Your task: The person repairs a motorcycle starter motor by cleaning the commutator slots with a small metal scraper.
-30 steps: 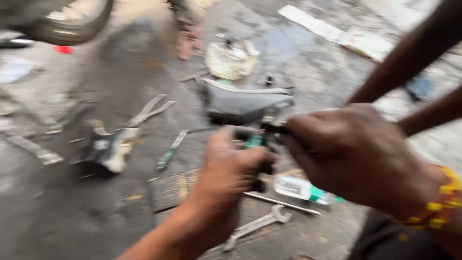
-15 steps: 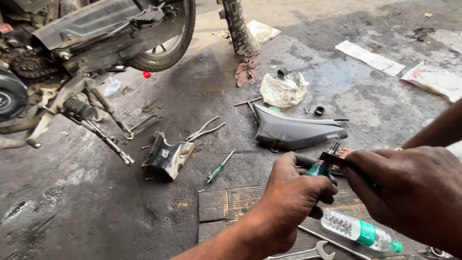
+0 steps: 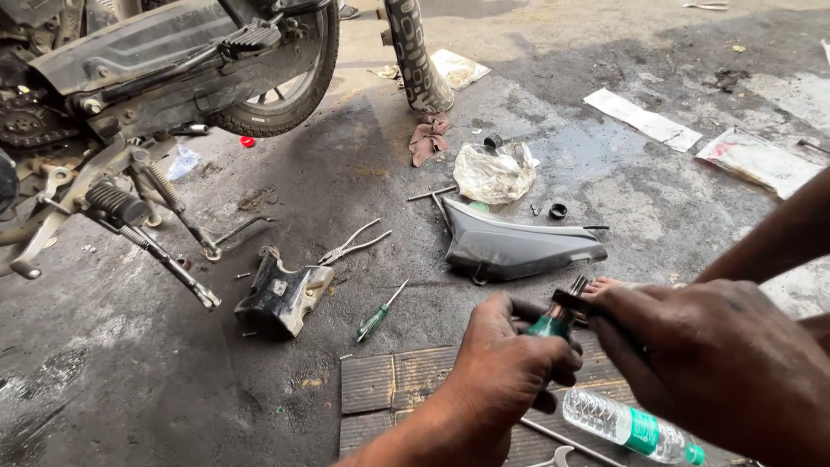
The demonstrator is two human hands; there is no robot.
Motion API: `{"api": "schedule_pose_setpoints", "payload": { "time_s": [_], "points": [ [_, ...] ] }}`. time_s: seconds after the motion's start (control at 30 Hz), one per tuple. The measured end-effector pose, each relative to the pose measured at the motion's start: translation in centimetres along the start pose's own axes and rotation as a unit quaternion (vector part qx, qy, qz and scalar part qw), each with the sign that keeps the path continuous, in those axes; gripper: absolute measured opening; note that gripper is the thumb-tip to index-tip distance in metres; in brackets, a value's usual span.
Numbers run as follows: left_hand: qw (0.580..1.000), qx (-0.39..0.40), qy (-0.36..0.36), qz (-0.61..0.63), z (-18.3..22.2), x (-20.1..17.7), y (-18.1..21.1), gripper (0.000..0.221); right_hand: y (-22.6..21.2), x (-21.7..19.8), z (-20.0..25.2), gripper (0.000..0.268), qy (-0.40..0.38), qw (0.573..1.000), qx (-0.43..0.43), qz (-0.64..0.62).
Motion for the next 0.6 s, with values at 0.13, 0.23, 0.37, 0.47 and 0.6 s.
{"api": "schedule_pose_setpoints", "payload": {
  "time_s": [0.13, 0.23, 0.37, 0.47, 0.6],
  "points": [
    [1.0, -0.018, 0.019, -0.01, 0.2, -0.4, 0.2, 0.046, 0.6, 0.4, -0.5, 0.026, 0.032, 0.998, -0.043, -0.031],
    [1.0, -0.014, 0.012, 0.002, 0.4, -0.4, 0.4, 0.045, 0.4, 0.4, -0.7, 0.025, 0.014, 0.999, -0.033, -0.04],
    [1.0, 0.01, 0.005, 0.013, 0.8, -0.3, 0.5, 0.042, 0.1, 0.0, 0.0, 0.021, 0.029, 0.998, -0.033, -0.052],
    [1.0, 0.014, 0.004, 0.014, 0.9, -0.3, 0.6, 0.041, -0.1, 0.0, 0.4, 0.021, 0.081, 0.993, -0.068, -0.056],
    [1.0, 0.01, 0.009, -0.01, 0.9, -0.3, 0.6, 0.043, -0.5, -0.7, 0.6, 0.019, 0.085, 0.993, -0.068, -0.044]
  ]
}}
Point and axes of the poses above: each hand's wrist, its own z-axis away from the middle knuckle, its own x-axis out of the palm, y = z × x, the point moved 4 cm from there along -z, towards the middle knuckle, and after that the axes turned 15 degrees about -y, right-handed, at the moved point
